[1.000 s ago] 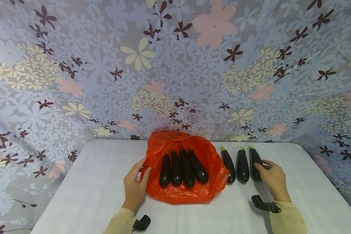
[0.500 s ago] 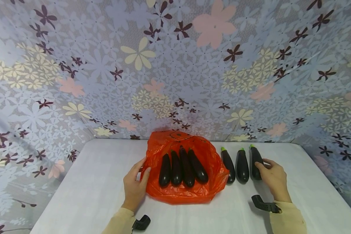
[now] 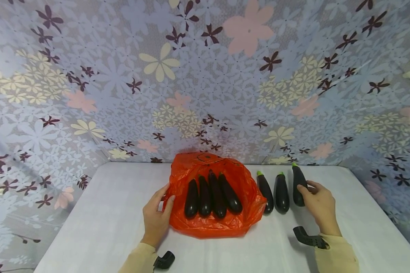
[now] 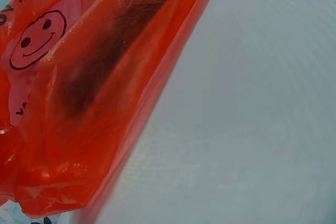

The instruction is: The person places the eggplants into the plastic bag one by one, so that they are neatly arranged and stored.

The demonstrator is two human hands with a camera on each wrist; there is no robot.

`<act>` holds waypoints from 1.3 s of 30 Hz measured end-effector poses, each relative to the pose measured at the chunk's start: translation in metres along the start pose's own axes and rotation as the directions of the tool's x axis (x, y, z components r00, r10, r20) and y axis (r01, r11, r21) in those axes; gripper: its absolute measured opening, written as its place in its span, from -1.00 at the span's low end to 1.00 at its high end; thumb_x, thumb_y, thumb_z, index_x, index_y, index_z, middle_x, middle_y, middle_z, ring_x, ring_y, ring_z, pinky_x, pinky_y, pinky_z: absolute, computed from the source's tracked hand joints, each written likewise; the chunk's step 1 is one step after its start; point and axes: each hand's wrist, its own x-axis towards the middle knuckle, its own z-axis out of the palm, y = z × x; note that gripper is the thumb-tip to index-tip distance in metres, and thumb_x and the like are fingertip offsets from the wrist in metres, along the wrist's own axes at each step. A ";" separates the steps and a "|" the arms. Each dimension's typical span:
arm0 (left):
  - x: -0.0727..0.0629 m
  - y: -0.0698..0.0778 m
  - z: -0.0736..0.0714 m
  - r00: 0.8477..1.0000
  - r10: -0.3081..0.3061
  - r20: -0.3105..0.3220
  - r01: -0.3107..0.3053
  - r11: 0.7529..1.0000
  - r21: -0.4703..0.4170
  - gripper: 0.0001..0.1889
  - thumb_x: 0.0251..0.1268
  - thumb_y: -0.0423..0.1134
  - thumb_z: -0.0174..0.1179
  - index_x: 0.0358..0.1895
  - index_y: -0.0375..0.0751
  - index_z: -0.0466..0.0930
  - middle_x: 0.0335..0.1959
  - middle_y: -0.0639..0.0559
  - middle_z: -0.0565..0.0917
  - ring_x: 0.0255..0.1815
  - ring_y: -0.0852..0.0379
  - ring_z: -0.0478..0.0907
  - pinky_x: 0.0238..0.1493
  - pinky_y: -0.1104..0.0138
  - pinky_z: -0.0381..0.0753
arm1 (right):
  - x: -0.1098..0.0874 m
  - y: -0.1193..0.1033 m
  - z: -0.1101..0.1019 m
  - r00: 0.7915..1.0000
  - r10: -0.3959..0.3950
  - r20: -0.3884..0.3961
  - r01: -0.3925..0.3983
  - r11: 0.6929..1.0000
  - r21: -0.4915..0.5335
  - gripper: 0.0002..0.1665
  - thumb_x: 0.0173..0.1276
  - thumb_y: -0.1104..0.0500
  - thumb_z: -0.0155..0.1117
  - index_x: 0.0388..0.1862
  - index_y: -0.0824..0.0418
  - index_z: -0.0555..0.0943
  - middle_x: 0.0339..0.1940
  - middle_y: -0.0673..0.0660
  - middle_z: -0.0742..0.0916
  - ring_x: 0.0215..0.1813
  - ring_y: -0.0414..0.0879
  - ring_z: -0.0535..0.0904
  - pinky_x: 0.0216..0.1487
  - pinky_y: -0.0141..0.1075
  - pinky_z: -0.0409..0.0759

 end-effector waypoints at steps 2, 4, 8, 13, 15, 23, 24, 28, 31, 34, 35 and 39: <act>0.000 0.000 0.000 1.000 -0.001 0.001 0.001 1.000 0.001 -0.28 -0.08 -0.73 0.38 0.29 -0.35 0.54 0.13 -0.15 0.69 -0.01 -0.02 0.67 0.13 0.52 0.55 | -0.002 -0.003 -0.001 1.000 -0.004 -0.001 0.004 1.000 0.005 -0.22 0.53 -0.11 0.04 0.50 0.40 0.28 0.29 0.54 0.51 0.21 0.43 0.51 0.02 0.20 0.59; 0.000 0.001 -0.001 1.000 -0.001 0.002 0.001 1.000 0.002 -0.28 -0.09 -0.73 0.39 0.29 -0.35 0.55 0.13 -0.15 0.69 -0.01 -0.02 0.67 0.13 0.52 0.55 | -0.003 -0.005 -0.003 1.000 -0.005 0.004 0.005 1.000 0.013 -0.22 0.54 -0.11 0.04 0.51 0.39 0.27 0.30 0.54 0.51 0.21 0.42 0.52 0.02 0.21 0.59; 0.000 0.001 -0.001 1.000 -0.006 0.000 0.006 1.000 0.003 -0.31 -0.05 -0.71 0.39 0.28 -0.35 0.55 0.12 -0.16 0.69 -0.01 -0.02 0.67 0.13 0.53 0.55 | -0.006 -0.009 -0.005 1.000 -0.004 0.019 0.003 0.999 0.033 -0.20 0.54 -0.12 0.03 0.53 0.37 0.25 0.33 0.52 0.50 0.21 0.41 0.53 0.06 0.24 0.56; -0.001 0.000 -0.002 1.000 -0.003 -0.007 0.003 1.000 0.008 -0.32 -0.07 -0.70 0.40 0.26 -0.38 0.56 0.11 -0.19 0.70 -0.01 -0.03 0.67 0.12 0.54 0.54 | -0.012 -0.014 -0.006 0.999 -0.017 0.033 0.016 0.999 0.041 -0.19 0.53 -0.16 0.03 0.53 0.35 0.26 0.34 0.51 0.50 0.25 0.41 0.50 0.13 0.25 0.53; -0.001 -0.001 -0.002 1.000 -0.003 -0.007 0.003 1.000 0.012 -0.32 -0.07 -0.70 0.40 0.26 -0.37 0.56 0.11 -0.18 0.70 -0.02 -0.02 0.67 0.12 0.54 0.54 | -0.016 -0.017 -0.008 0.999 -0.028 0.040 0.026 0.999 0.041 -0.18 0.54 -0.17 0.02 0.54 0.34 0.25 0.34 0.50 0.50 0.26 0.42 0.48 0.13 0.26 0.52; 0.000 -0.001 0.000 0.999 -0.032 0.011 0.032 0.999 0.009 -0.37 0.06 -0.64 0.38 0.29 -0.33 0.55 0.11 -0.18 0.70 -0.04 -0.01 0.66 0.13 0.53 0.54 | -0.032 -0.032 -0.011 0.995 -0.085 0.042 0.082 0.993 0.081 -0.20 0.55 -0.18 0.04 0.55 0.28 0.27 0.34 0.50 0.50 0.27 0.41 0.46 0.12 0.28 0.50; 0.000 -0.001 0.000 0.999 -0.035 0.011 0.035 0.999 0.007 -0.38 0.07 -0.64 0.38 0.28 -0.34 0.55 0.11 -0.19 0.69 -0.04 -0.02 0.66 0.13 0.53 0.54 | -0.034 -0.034 -0.011 0.995 -0.093 0.041 0.089 0.992 0.088 -0.21 0.54 -0.18 0.05 0.55 0.27 0.27 0.34 0.50 0.51 0.28 0.41 0.46 0.14 0.28 0.49; 0.000 0.000 0.000 0.999 -0.036 0.008 0.036 0.999 0.006 -0.39 0.08 -0.64 0.37 0.28 -0.34 0.55 0.12 -0.19 0.69 -0.03 -0.02 0.66 0.14 0.53 0.54 | -0.042 -0.042 -0.011 0.992 -0.122 0.035 0.117 0.987 0.106 -0.23 0.55 -0.16 0.07 0.54 0.27 0.30 0.32 0.49 0.53 0.27 0.38 0.47 0.15 0.27 0.49; 0.000 0.000 -0.001 0.999 -0.035 0.005 0.034 0.999 0.012 -0.38 0.07 -0.65 0.37 0.28 -0.34 0.55 0.12 -0.18 0.69 -0.02 -0.02 0.66 0.14 0.53 0.54 | -0.047 -0.046 -0.011 0.988 -0.148 0.036 0.143 0.983 0.118 -0.23 0.54 -0.16 0.08 0.52 0.29 0.32 0.30 0.50 0.54 0.26 0.37 0.49 0.14 0.25 0.50; 0.000 -0.001 -0.001 0.999 -0.036 0.005 0.036 0.999 0.010 -0.38 0.06 -0.65 0.37 0.28 -0.34 0.55 0.12 -0.18 0.69 -0.01 -0.03 0.66 0.14 0.52 0.54 | -0.052 -0.047 -0.011 0.981 -0.192 0.032 0.186 0.975 0.123 -0.24 0.54 -0.16 0.09 0.50 0.31 0.35 0.29 0.49 0.55 0.24 0.36 0.50 0.12 0.24 0.52; 0.000 -0.001 -0.001 0.999 -0.043 0.008 0.043 0.999 0.007 -0.39 0.07 -0.65 0.37 0.28 -0.34 0.55 0.12 -0.18 0.69 -0.01 -0.02 0.66 0.14 0.52 0.54 | -0.054 -0.047 -0.012 0.977 -0.209 0.028 0.205 0.972 0.118 -0.23 0.54 -0.17 0.09 0.49 0.32 0.35 0.28 0.49 0.56 0.24 0.36 0.51 0.11 0.23 0.53; -0.001 -0.002 -0.001 0.999 -0.053 0.011 0.053 0.999 0.002 -0.39 0.09 -0.63 0.37 0.29 -0.34 0.55 0.12 -0.19 0.69 0.00 -0.02 0.66 0.13 0.52 0.54 | -0.061 -0.047 -0.013 0.962 -0.272 0.011 0.269 0.956 0.118 -0.24 0.54 -0.16 0.10 0.47 0.33 0.37 0.25 0.48 0.59 0.24 0.36 0.51 0.11 0.24 0.52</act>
